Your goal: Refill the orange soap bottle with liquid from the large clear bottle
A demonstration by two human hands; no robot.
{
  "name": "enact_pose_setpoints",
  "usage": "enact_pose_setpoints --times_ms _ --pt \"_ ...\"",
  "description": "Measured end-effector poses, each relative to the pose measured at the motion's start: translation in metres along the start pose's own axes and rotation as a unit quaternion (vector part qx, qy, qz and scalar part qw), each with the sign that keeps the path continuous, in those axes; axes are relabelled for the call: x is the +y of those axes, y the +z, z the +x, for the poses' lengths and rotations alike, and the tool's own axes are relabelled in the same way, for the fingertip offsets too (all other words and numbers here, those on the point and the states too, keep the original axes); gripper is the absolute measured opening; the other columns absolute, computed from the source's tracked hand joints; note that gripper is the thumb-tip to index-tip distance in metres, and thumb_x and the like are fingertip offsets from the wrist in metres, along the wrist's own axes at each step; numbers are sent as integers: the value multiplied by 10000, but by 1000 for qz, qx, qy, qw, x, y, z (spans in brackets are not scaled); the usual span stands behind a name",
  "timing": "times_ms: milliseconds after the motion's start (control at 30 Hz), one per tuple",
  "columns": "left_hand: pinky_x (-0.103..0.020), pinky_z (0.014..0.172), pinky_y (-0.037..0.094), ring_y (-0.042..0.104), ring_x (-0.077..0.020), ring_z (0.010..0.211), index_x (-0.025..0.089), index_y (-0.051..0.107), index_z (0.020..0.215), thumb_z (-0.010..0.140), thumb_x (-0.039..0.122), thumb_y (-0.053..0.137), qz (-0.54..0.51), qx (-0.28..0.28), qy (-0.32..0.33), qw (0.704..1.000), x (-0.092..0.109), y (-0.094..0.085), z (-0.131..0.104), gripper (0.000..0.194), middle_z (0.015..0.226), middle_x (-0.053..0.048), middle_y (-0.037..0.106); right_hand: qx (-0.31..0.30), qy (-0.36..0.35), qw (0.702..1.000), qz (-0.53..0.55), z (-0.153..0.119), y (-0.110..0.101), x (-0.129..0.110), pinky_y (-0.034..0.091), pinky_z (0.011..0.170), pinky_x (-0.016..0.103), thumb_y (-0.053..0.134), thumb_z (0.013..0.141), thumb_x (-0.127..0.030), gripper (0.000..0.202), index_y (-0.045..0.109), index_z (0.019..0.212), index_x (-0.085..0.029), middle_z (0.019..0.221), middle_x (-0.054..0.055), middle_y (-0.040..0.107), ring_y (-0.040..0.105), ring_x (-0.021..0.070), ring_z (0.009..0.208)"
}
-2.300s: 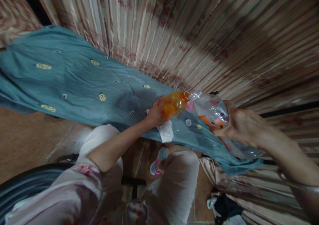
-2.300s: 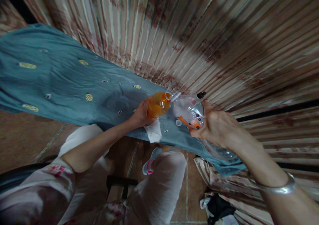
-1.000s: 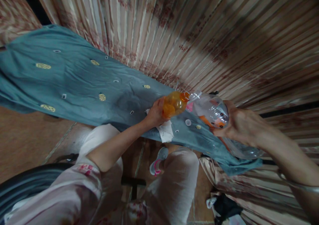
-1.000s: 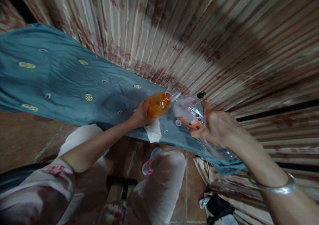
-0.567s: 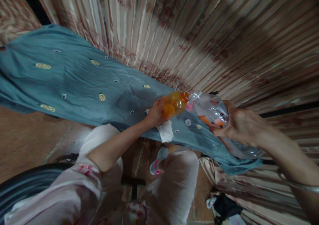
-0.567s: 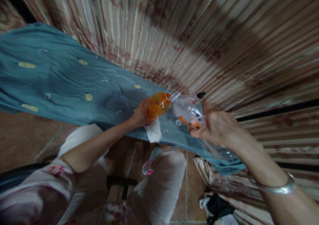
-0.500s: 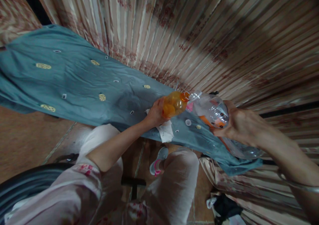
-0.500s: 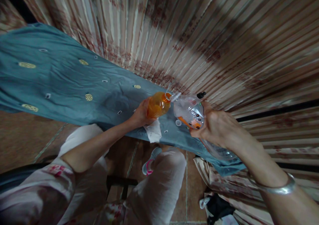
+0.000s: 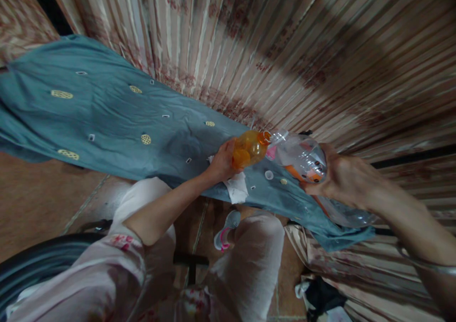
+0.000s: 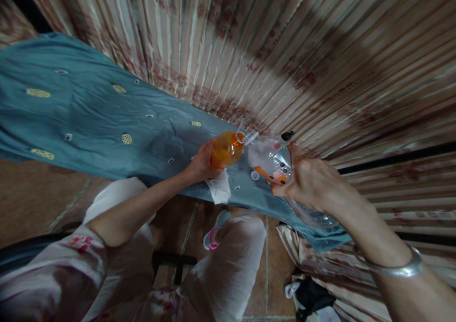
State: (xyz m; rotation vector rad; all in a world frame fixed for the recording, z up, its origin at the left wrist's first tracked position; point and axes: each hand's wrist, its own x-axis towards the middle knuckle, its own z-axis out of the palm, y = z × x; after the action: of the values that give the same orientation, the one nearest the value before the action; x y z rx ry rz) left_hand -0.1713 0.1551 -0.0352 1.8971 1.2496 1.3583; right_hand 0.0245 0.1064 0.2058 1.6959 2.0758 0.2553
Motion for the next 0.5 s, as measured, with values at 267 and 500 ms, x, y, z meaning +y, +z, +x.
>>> enact_pose_setpoints --times_ms 267,500 --pt "-503 1055 430 494 -335 1251 172 292 1365 557 194 790 -10 7 -5 1000 -5 4 -1 950 1337 -165 498 -3 6 1000 -15 0 1 1 426 551 325 604 674 -570 801 392 1279 -89 704 115 690 683 351 721" --pt "-532 1050 421 489 -346 1247 175 319 1347 577 192 762 -15 2 4 1000 -4 3 0 889 1327 -163 508 -5 5 1000 -9 -1 -1 -1 419 548 316 615 679 -548 811 378 1294 -75 709 118 692 683 341 731"
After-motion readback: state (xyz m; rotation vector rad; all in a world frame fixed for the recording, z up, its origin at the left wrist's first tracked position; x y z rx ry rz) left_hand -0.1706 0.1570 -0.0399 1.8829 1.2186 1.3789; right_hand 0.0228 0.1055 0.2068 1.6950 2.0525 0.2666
